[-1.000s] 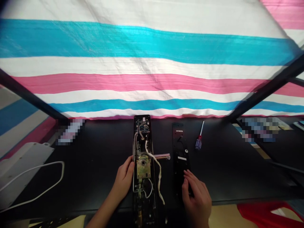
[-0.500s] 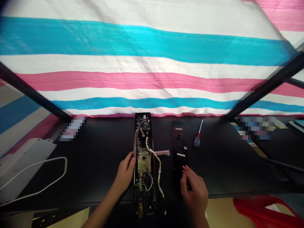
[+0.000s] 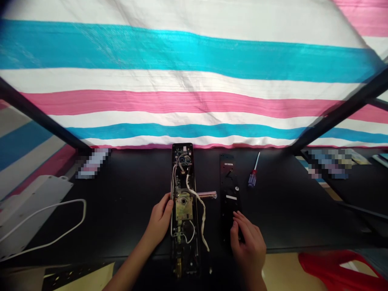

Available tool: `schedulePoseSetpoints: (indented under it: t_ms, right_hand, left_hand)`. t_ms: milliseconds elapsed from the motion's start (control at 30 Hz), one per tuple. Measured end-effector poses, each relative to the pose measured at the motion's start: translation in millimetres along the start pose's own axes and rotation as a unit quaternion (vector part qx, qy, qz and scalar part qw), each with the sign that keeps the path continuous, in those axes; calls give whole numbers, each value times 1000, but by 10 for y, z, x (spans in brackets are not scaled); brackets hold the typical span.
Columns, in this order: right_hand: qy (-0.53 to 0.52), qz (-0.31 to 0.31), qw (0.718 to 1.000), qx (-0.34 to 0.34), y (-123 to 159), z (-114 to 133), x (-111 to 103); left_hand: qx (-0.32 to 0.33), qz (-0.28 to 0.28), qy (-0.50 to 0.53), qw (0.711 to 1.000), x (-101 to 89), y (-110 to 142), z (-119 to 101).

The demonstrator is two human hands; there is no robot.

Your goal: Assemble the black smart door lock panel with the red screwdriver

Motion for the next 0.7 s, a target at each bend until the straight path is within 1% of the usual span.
schedulePoseSetpoints:
  t_ms: [200, 567, 700]
  right_hand:
    - [1, 5, 1000, 8, -7, 4, -3]
    - [1, 4, 1000, -3, -43, 65, -32]
    - [8, 7, 1000, 0, -31, 45, -22]
  left_hand:
    - [1, 4, 2, 1000, 4, 8, -16]
    - [-5, -2, -8, 1000, -8, 5, 8]
    - [-2, 1, -12, 1000, -7, 5, -3]
Point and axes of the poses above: each hand's wrist, its own y-axis away from the middle knuckle, its own x-axis out of the palm, z = x × y, the point moved 7 cm from there along -y, towards the middle knuckle, and after that the axes turned 6 degrees about y, right-handed, at the moved point
